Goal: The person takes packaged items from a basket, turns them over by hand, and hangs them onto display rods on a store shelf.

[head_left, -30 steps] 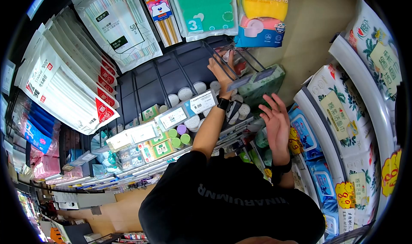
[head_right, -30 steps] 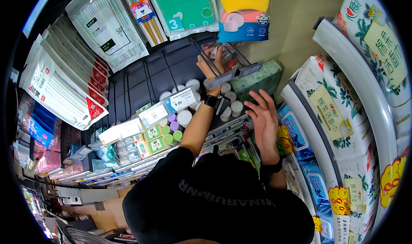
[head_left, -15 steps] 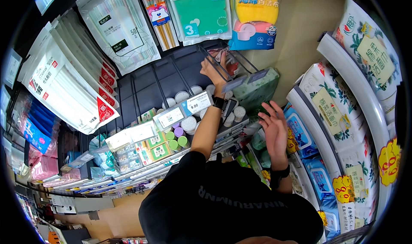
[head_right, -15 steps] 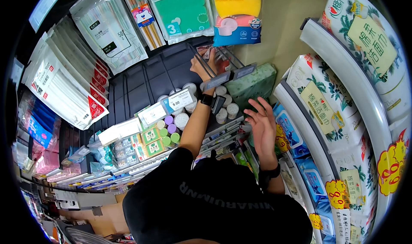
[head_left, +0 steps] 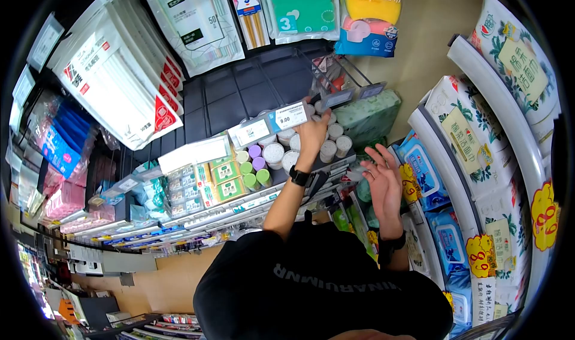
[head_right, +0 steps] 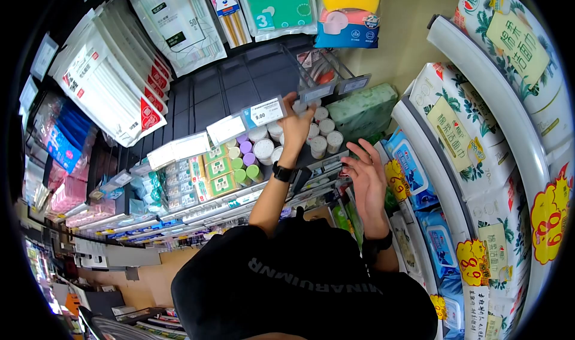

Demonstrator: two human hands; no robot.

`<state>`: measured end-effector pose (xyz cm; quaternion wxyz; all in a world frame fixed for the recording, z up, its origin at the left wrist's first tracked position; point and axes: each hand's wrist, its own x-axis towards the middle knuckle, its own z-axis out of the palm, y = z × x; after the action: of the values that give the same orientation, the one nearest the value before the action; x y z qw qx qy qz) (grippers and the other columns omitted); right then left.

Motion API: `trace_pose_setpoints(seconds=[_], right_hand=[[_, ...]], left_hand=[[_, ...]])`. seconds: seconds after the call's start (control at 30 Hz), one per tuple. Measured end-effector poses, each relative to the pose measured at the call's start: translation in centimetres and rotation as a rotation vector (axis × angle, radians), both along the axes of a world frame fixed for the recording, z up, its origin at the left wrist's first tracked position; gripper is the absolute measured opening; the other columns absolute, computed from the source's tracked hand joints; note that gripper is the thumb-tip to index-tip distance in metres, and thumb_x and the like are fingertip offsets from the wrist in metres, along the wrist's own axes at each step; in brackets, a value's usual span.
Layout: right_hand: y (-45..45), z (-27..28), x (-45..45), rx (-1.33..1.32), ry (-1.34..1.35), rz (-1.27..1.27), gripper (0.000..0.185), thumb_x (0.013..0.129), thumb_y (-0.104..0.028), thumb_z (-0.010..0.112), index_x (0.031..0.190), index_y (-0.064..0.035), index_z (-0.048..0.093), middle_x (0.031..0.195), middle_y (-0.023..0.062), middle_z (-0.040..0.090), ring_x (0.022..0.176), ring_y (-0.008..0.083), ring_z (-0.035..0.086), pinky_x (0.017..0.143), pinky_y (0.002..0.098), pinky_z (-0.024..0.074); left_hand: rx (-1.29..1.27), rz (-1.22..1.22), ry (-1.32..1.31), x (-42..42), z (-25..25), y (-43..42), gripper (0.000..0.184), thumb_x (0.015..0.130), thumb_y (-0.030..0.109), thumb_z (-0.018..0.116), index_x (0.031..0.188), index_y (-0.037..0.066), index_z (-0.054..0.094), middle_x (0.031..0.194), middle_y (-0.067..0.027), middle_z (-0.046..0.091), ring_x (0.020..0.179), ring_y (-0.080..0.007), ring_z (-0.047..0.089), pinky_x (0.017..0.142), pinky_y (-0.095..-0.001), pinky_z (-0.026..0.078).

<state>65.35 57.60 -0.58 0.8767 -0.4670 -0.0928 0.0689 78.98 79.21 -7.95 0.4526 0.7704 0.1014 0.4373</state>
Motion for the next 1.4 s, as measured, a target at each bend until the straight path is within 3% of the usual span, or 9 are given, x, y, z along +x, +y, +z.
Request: trace_pose_setpoints(seconds=[0.1, 0.3, 0.57, 0.77, 0.9, 1.0, 1.1, 1.27, 1.4], right_hand=[[-0.1, -0.1, -1.4, 0.007, 0.014, 0.021, 0.054, 0.096, -0.018, 0.049, 0.147, -0.0019, 0.041, 0.140, 0.0183, 0.053, 0.110, 0.0225, 0.060, 0.093, 0.0338, 0.0442], [-1.4, -0.4, -5.1, 0.017, 0.023, 0.061, 0.053, 0.094, -0.015, 0.049, 0.145, -0.0010, 0.042, 0.136, 0.0186, 0.054, 0.107, 0.0224, 0.061, 0.093, 0.0341, 0.0440], [-3.2, -1.2, -11.2, -0.022, 0.048, 0.115, 0.051, 0.094, -0.014, 0.049, 0.143, -0.0005, 0.043, 0.133, 0.0167, 0.057, 0.105, 0.0221, 0.060, 0.092, 0.0344, 0.0434], [-3.8, -1.0, -14.4, 0.004, 0.029, 0.135, 0.052, 0.093, -0.015, 0.050, 0.142, 0.0006, 0.043, 0.131, 0.0165, 0.057, 0.103, 0.0219, 0.060, 0.091, 0.0343, 0.0438], [-3.5, -0.2, -14.3, 0.018, -0.020, 0.090, 0.052, 0.093, -0.015, 0.051, 0.142, 0.0016, 0.042, 0.132, 0.0165, 0.057, 0.104, 0.0218, 0.061, 0.091, 0.0337, 0.0442], [-2.4, 0.3, -12.5, -0.012, -0.059, 0.067, 0.052, 0.093, -0.015, 0.051, 0.141, 0.0025, 0.043, 0.132, 0.0168, 0.057, 0.106, 0.0213, 0.061, 0.091, 0.0337, 0.0449], [-0.8, -0.3, -9.0, -0.053, -0.092, 0.025, 0.048, 0.095, -0.013, 0.050, 0.140, 0.0016, 0.045, 0.133, 0.0155, 0.057, 0.110, 0.0206, 0.060, 0.093, 0.0337, 0.0450], [3.3, -1.7, -0.2, -0.161, -0.196, -0.069, 0.041, 0.099, -0.011, 0.049, 0.139, -0.0021, 0.049, 0.137, 0.0124, 0.057, 0.123, 0.0212, 0.056, 0.100, 0.0335, 0.0437], [5.9, -3.7, 7.8, -0.233, -0.234, -0.189, 0.041, 0.098, -0.008, 0.053, 0.139, -0.0044, 0.049, 0.140, 0.0131, 0.054, 0.128, 0.0237, 0.054, 0.105, 0.0360, 0.0420]], left_hand=[[0.028, -0.022, 0.121, -6.0, 1.5, -0.6, 0.058, 0.079, 0.023, 0.082, 0.127, 0.004, 0.057, 0.115, -0.0186, 0.064, 0.105, -0.0319, 0.061, 0.093, -0.0425, 0.048], [-0.191, -0.461, 0.126, -16.3, 2.5, -2.1, 0.040, 0.088, 0.017, 0.075, 0.122, 0.002, 0.059, 0.116, -0.0111, 0.067, 0.107, -0.0234, 0.063, 0.096, -0.0350, 0.046], [-0.344, -0.482, 0.225, -27.3, 3.3, -4.9, 0.026, 0.095, 0.014, 0.066, 0.119, 0.004, 0.063, 0.114, -0.0046, 0.070, 0.105, -0.0135, 0.063, 0.089, -0.0295, 0.041], [-0.233, -0.442, 0.180, -29.4, 4.9, -6.0, 0.022, 0.093, 0.012, 0.066, 0.114, 0.003, 0.065, 0.105, -0.0096, 0.069, 0.100, -0.0200, 0.065, 0.087, -0.0312, 0.046], [-0.123, -0.449, 0.187, -27.3, 6.4, -5.8, 0.022, 0.094, 0.012, 0.066, 0.114, 0.004, 0.066, 0.105, -0.0073, 0.069, 0.098, -0.0178, 0.064, 0.083, -0.0311, 0.047], [-0.007, -0.491, 0.104, -24.2, 7.1, -5.2, 0.025, 0.090, 0.007, 0.067, 0.113, 0.001, 0.063, 0.109, -0.0171, 0.066, 0.101, -0.0349, 0.064, 0.091, -0.0396, 0.049], [0.143, -0.460, 0.008, -19.3, 6.1, -4.1, 0.026, 0.089, 0.007, 0.067, 0.113, -0.001, 0.062, 0.111, -0.0182, 0.066, 0.105, -0.0381, 0.063, 0.093, -0.0425, 0.049], [0.342, -0.421, 0.115, -11.3, 3.9, -1.2, 0.054, 0.089, 0.021, 0.068, 0.133, -0.005, 0.049, 0.138, -0.0264, 0.050, 0.125, -0.0466, 0.050, 0.106, -0.0453, 0.042], [0.266, -0.426, 0.313, -6.5, 5.7, 0.5, 0.072, 0.087, 0.028, 0.071, 0.139, -0.009, 0.036, 0.133, -0.0375, 0.047, 0.125, -0.0516, 0.047, 0.106, -0.0483, 0.041]])
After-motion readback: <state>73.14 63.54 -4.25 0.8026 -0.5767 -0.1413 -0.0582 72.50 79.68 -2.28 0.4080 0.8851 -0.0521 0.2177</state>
